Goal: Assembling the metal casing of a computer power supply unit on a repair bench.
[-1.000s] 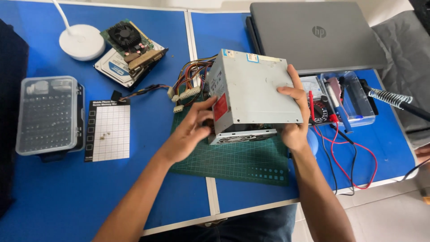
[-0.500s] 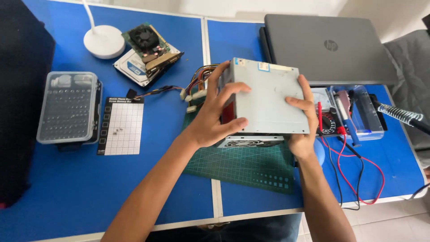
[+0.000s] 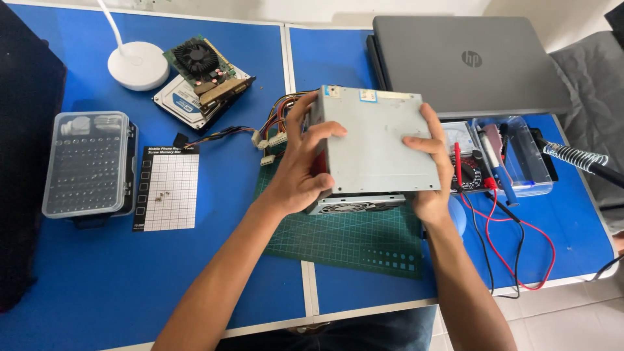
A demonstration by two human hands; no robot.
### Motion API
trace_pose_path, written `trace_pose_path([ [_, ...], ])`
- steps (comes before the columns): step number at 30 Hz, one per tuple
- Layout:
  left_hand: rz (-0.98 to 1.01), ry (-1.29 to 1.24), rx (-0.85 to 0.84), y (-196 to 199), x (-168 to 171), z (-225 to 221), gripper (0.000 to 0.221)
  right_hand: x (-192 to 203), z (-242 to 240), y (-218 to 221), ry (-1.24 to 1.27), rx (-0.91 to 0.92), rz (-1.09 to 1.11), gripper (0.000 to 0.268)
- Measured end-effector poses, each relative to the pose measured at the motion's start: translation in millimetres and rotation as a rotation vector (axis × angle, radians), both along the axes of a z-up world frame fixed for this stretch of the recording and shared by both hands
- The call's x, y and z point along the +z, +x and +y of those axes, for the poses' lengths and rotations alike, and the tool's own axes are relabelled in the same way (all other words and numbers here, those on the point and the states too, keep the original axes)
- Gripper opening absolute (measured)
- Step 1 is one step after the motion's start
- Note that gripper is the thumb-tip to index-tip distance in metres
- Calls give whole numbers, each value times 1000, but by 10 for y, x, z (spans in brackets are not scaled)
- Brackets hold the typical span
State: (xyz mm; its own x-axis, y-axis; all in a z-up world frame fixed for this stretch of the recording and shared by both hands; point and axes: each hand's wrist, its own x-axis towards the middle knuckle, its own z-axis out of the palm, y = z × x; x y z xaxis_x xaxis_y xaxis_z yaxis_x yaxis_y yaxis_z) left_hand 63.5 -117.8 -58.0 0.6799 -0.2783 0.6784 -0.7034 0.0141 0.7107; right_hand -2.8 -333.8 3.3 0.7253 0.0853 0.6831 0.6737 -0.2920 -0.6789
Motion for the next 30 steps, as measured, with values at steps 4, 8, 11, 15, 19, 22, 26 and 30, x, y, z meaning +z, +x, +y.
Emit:
trace_pose_path([
  [4, 27, 14, 20, -118, -58, 115, 80, -54, -8, 17, -20, 12, 30, 36],
  [8, -11, 224, 143, -286, 32, 183, 81, -139, -77, 26, -21, 71, 88, 35],
  [11, 29, 151, 75, -205, -76, 99, 86, -110, -163, 52, -49, 129, 113, 43],
  [15, 72, 107, 27, -186, -149, 64, 89, -184, -338, 83, -8, 330, 253, 113],
  [19, 72, 125, 36, -193, -138, 57, 87, -75, -196, -57, 23, 326, 392, 104],
  [22, 68, 137, 40, -206, -119, 60, 84, -173, -267, -2, 51, 249, 431, 88],
  [26, 87, 128, 23, -258, -88, 72, 73, -322, -416, 120, 90, 178, 438, 70],
  [30, 100, 127, 14, -239, -127, 84, 59, -280, -384, 112, 66, 165, 475, 72],
])
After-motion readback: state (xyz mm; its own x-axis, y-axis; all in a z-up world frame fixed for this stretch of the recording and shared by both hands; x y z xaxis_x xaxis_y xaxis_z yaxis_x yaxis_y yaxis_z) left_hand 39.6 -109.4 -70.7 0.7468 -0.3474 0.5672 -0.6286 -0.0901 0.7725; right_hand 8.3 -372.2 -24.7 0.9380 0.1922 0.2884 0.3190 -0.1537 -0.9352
